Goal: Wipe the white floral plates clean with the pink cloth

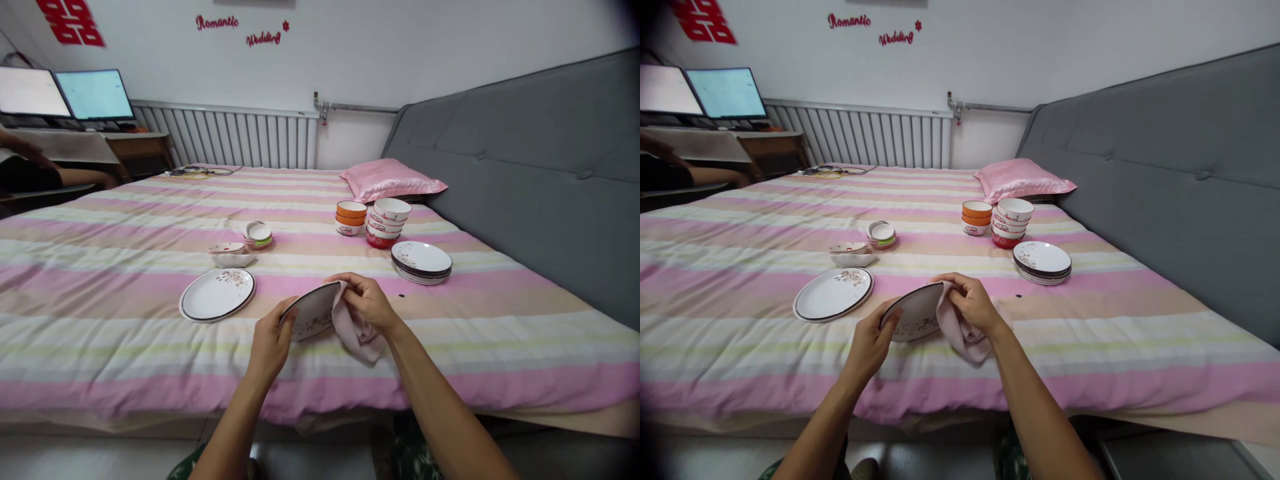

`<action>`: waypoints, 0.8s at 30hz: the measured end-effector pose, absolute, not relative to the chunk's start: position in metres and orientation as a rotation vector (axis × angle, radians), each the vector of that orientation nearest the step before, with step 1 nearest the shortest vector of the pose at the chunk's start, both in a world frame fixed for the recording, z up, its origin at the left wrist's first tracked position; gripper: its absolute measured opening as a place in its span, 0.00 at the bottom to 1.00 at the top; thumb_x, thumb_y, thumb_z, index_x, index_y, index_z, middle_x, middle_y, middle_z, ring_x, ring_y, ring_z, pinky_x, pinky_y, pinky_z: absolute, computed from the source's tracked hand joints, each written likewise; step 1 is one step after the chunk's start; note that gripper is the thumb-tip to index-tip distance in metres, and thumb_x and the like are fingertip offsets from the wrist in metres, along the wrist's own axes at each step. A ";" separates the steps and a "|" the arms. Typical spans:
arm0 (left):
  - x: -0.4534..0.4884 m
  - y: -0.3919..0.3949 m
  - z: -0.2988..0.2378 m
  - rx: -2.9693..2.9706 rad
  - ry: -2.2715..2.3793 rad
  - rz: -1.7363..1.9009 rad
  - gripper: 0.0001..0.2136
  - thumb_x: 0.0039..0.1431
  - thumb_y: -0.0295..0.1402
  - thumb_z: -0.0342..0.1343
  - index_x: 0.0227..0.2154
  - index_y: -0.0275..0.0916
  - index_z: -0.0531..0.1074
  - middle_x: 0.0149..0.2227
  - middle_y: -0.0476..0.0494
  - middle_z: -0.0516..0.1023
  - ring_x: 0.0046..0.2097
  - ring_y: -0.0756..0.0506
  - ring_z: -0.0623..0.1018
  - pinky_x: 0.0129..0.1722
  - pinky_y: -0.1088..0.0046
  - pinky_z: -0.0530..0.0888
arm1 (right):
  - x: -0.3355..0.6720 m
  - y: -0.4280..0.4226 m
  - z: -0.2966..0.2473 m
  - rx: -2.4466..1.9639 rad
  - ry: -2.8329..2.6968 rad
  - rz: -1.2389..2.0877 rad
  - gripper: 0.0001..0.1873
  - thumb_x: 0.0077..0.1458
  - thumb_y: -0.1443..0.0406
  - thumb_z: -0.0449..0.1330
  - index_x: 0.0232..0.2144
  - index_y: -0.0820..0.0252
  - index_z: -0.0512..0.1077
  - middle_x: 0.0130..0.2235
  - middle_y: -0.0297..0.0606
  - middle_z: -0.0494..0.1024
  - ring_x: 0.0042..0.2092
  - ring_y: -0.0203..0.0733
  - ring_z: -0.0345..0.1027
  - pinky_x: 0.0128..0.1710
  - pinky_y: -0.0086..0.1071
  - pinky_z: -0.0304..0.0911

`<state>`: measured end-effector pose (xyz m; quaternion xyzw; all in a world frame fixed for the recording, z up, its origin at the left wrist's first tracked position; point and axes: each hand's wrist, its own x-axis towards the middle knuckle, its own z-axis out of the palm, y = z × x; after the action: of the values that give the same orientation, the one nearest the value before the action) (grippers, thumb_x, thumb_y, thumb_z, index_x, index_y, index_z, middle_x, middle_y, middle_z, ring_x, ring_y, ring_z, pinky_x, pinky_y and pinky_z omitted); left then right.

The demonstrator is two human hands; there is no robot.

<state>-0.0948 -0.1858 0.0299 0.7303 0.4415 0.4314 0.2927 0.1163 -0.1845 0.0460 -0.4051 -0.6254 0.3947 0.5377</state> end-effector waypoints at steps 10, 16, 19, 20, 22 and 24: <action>-0.099 -0.186 0.029 1.942 1.191 1.139 0.15 0.60 0.37 0.46 0.45 0.38 0.71 0.44 0.45 0.78 0.45 0.46 0.75 0.44 0.76 0.69 | 0.104 -0.182 0.042 -1.053 -1.661 0.533 0.11 0.57 0.66 0.51 0.40 0.56 0.71 0.39 0.36 0.75 0.41 0.40 0.68 0.42 0.32 0.61; -0.097 -0.184 0.029 1.927 1.245 1.147 0.15 0.60 0.37 0.46 0.45 0.38 0.71 0.42 0.46 0.78 0.44 0.46 0.76 0.42 0.75 0.69 | 0.101 -0.178 0.035 -1.094 -1.625 0.513 0.08 0.59 0.63 0.49 0.36 0.57 0.67 0.35 0.35 0.71 0.38 0.39 0.65 0.39 0.31 0.59; -0.098 -0.183 0.028 1.914 1.272 1.155 0.16 0.60 0.37 0.46 0.45 0.37 0.71 0.42 0.45 0.78 0.44 0.45 0.76 0.42 0.75 0.69 | 0.102 -0.177 0.028 -1.138 -1.592 0.538 0.07 0.59 0.63 0.48 0.35 0.56 0.65 0.31 0.32 0.68 0.35 0.38 0.62 0.37 0.29 0.58; -0.098 -0.183 0.027 1.909 1.272 1.155 0.16 0.59 0.37 0.46 0.45 0.37 0.71 0.43 0.45 0.78 0.44 0.45 0.75 0.42 0.75 0.69 | 0.103 -0.177 0.026 -1.147 -1.585 0.546 0.06 0.59 0.63 0.48 0.35 0.56 0.64 0.31 0.32 0.67 0.34 0.37 0.62 0.36 0.29 0.58; -0.099 -0.182 0.026 1.903 1.270 1.153 0.16 0.59 0.37 0.46 0.45 0.37 0.71 0.43 0.44 0.78 0.45 0.45 0.75 0.43 0.74 0.69 | 0.103 -0.177 0.022 -1.161 -1.566 0.549 0.06 0.59 0.63 0.48 0.35 0.56 0.64 0.31 0.31 0.67 0.34 0.37 0.61 0.36 0.29 0.57; -0.099 -0.182 0.026 1.896 1.273 1.153 0.16 0.59 0.38 0.46 0.45 0.37 0.71 0.43 0.44 0.78 0.45 0.44 0.75 0.43 0.74 0.69 | 0.103 -0.178 0.017 -1.176 -1.542 0.547 0.06 0.59 0.63 0.48 0.35 0.56 0.63 0.31 0.31 0.67 0.35 0.37 0.61 0.37 0.30 0.57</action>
<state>-0.0991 -0.1820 0.0256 0.7100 0.4764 0.4316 0.2875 0.1026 -0.1777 0.0175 -0.4936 -0.6469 0.2294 0.5341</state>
